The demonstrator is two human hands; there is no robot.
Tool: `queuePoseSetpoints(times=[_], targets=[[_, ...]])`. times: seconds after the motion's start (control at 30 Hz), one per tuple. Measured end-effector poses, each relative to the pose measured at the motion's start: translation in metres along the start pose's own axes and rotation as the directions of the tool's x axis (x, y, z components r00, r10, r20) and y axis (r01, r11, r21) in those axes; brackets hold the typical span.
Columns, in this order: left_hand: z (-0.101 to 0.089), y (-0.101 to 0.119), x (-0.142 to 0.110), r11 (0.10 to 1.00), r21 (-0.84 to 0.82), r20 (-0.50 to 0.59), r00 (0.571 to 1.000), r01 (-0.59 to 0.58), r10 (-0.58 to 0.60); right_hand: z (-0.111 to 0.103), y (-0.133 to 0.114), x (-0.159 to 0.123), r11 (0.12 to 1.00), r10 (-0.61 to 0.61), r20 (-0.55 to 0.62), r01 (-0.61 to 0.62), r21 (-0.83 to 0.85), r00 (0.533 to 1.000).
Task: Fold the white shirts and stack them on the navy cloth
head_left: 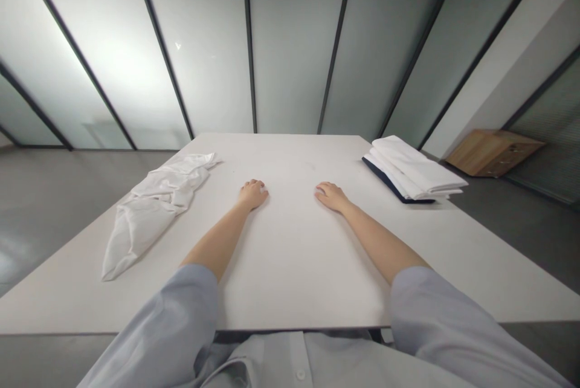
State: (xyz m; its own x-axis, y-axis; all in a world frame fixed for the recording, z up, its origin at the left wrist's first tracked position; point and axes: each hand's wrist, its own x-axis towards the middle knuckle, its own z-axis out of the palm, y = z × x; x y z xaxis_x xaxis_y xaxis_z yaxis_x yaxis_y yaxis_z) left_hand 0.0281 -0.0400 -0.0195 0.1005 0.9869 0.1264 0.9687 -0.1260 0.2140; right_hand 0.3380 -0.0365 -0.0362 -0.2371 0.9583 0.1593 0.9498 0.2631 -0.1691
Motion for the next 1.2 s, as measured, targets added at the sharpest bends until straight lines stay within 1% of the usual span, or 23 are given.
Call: queuePoseSetpoints(times=[0.27,0.4,0.53,0.63,0.7,0.77,0.8,0.83,0.87,0.9,0.93,0.97,1.0,1.03,1.1,1.13,1.2], targets=[[-0.001,-0.003,0.0,1.0,-0.006,-0.008,1.0,-0.01,0.01,0.001,-0.002,0.0,1.0,-0.015,-0.031,0.016,0.021,0.999],[-0.004,-0.008,0.005,1.0,-0.004,0.011,1.0,-0.022,0.023,-0.001,-0.006,0.0,1.0,-0.011,-0.049,0.012,0.02,0.999],[-0.01,-0.017,0.009,0.999,0.03,0.029,0.999,0.017,-0.017,-0.001,-0.011,-0.003,1.0,0.006,-0.064,-0.005,0.014,0.998],[-0.022,-0.035,0.009,0.987,0.147,-0.023,0.998,0.06,-0.057,0.0,-0.013,-0.004,1.0,0.014,-0.07,-0.014,0.01,0.997],[-0.033,-0.056,0.006,0.962,0.256,-0.066,0.995,0.091,-0.076,0.001,-0.013,-0.005,1.0,0.02,-0.072,-0.019,0.008,0.997],[-0.044,-0.082,0.002,0.923,0.343,-0.107,0.983,0.174,-0.146,0.001,-0.012,-0.006,1.0,0.026,-0.071,-0.025,0.009,0.997],[-0.049,-0.095,-0.001,0.895,0.363,-0.146,0.965,0.258,-0.219,0.001,-0.012,-0.006,1.0,0.027,-0.07,-0.026,0.011,0.997],[-0.052,-0.108,-0.005,0.861,0.355,-0.193,0.93,0.364,-0.314,0.001,-0.012,-0.006,1.0,0.028,-0.07,-0.027,0.013,0.997],[-0.055,-0.12,-0.008,0.823,0.318,-0.21,0.881,0.471,-0.424,0.001,-0.012,-0.007,0.999,0.029,-0.071,-0.028,0.016,0.997],[-0.057,-0.13,-0.01,0.784,0.267,-0.187,0.828,0.561,-0.529,0.001,-0.012,-0.007,0.999,0.03,-0.072,-0.029,0.018,0.997],[-0.058,-0.137,-0.012,0.755,0.22,-0.151,0.786,0.618,-0.599,0.0,-0.013,-0.007,0.999,0.032,-0.071,-0.03,0.021,0.997],[-0.057,-0.142,-0.014,0.736,0.186,-0.117,0.758,0.651,-0.642,-0.001,-0.014,-0.007,0.999,0.036,-0.069,-0.035,0.025,0.997],[-0.057,-0.145,-0.015,0.731,0.164,-0.094,0.748,0.662,-0.657,-0.001,-0.016,-0.007,0.999,0.043,-0.065,-0.041,0.029,0.997],[-0.056,-0.145,-0.015,0.737,0.155,-0.089,0.753,0.657,-0.652,-0.002,-0.017,-0.007,0.998,0.053,-0.06,-0.051,0.034,0.997],[-0.052,-0.138,-0.014,0.761,0.16,-0.111,0.777,0.629,-0.619,-0.004,-0.021,-0.007,0.997,0.072,-0.055,-0.069,0.04,0.996],[-0.05,-0.132,-0.013,0.776,0.166,-0.118,0.794,0.608,-0.596,-0.004,-0.022,-0.007,0.996,0.079,-0.056,-0.076,0.041,0.995],[-0.045,-0.114,-0.01,0.822,0.181,-0.115,0.842,0.54,-0.528,-0.004,-0.023,-0.006,0.996,0.084,-0.063,-0.081,0.043,0.994]])
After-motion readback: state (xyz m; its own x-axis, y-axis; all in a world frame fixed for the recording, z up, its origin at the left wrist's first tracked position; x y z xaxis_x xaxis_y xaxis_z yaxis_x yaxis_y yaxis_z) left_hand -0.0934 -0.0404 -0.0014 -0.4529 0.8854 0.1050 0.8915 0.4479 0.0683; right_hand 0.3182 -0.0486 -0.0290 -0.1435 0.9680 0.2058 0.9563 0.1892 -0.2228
